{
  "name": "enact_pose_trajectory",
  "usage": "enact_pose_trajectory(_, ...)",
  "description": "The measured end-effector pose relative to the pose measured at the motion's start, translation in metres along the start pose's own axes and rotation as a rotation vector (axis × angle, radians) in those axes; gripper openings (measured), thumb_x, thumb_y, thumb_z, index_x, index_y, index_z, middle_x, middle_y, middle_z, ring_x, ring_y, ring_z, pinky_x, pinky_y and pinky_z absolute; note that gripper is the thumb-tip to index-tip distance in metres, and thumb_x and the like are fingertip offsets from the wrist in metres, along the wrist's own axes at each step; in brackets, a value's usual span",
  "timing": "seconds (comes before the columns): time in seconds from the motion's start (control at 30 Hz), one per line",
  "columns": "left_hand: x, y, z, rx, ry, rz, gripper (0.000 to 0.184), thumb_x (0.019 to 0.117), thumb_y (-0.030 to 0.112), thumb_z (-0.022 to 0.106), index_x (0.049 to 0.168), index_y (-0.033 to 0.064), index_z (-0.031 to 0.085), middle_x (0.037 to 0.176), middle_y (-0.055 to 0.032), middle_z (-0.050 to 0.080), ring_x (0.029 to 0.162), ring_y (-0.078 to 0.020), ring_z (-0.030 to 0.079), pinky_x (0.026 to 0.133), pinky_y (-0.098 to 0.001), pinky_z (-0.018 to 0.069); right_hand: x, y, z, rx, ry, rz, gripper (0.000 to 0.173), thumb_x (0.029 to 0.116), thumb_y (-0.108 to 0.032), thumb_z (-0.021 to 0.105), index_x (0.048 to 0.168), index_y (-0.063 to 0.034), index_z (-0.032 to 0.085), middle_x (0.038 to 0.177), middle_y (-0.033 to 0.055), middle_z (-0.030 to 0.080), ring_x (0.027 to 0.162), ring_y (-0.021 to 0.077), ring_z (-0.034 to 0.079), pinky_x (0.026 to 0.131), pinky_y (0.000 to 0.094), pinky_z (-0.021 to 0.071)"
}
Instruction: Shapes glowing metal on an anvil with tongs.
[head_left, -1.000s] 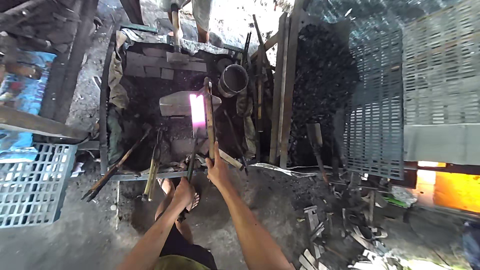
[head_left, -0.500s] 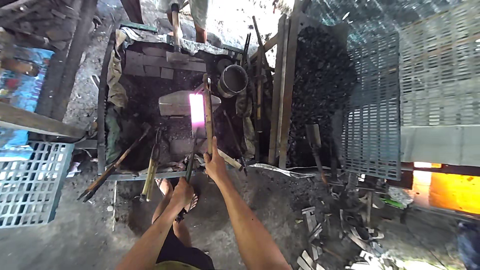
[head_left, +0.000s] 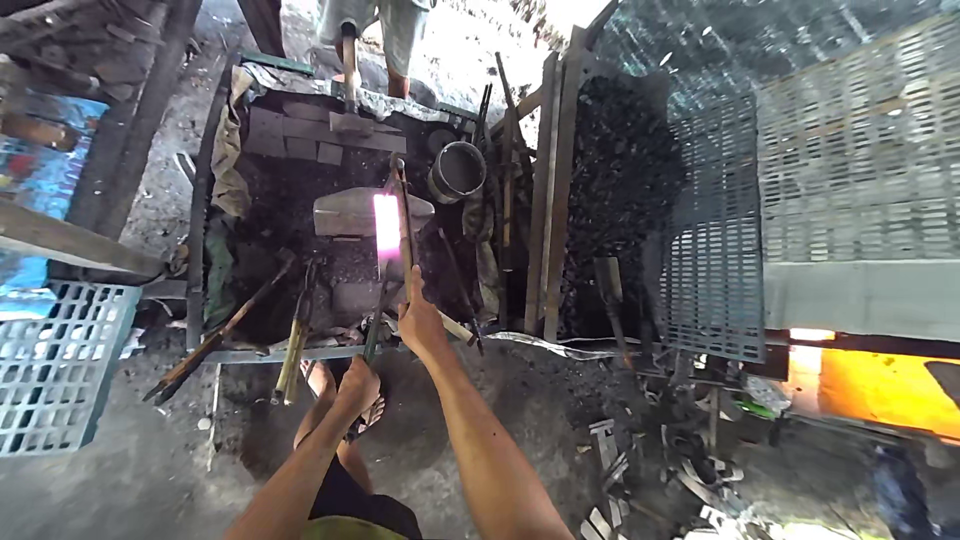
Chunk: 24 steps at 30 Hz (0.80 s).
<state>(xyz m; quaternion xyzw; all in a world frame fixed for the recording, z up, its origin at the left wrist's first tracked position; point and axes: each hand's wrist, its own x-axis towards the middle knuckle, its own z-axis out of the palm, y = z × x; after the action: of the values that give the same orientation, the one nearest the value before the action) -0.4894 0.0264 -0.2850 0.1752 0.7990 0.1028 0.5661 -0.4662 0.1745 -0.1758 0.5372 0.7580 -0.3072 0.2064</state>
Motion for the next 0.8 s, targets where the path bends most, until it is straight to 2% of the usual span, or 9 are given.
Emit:
enact_pose_trajectory(0.27,-0.003,-0.001,-0.003,-0.006,-0.028,-0.007,0.052,0.0981,0.018,0.058,0.145,0.0022,0.042,0.124,-0.0234,0.065,0.113,-0.0354,0.068,0.094,-0.0523,0.0559,-0.004,-0.010,-0.005,-0.048,-0.027,0.012,0.079,0.1080,-0.028,0.045,0.166,-0.0287,-0.009,0.112,0.0144,0.072,0.102,0.0308,0.072,0.090,0.0484,0.0578)
enact_pose_trajectory(0.7,-0.006,0.001,-0.006,0.003,-0.036,-0.022,0.054,0.0990,0.019,0.058,0.147,0.0028,0.039,0.125,-0.0237,0.065,0.114,-0.0362,0.068,0.094,-0.0521,0.0557,-0.005,-0.014,-0.008,-0.076,-0.025,0.023,0.078,0.1080,-0.027,0.044,0.166,-0.0301,-0.009,0.109,0.0134,0.072,0.100,0.0295,0.073,0.087,0.0474,0.0585)
enact_pose_trajectory(0.8,-0.006,0.000,-0.004,-0.005,-0.034,-0.015,0.056,0.0987,0.019,0.058,0.148,0.0024,0.038,0.125,-0.0242,0.065,0.113,-0.0364,0.068,0.095,-0.0529,0.0556,-0.003,-0.015,-0.012,-0.074,-0.033,0.023,0.078,0.1081,-0.027,0.044,0.166,-0.0296,-0.008,0.112,0.0148,0.071,0.100,0.0298,0.072,0.088,0.0479,0.0583)
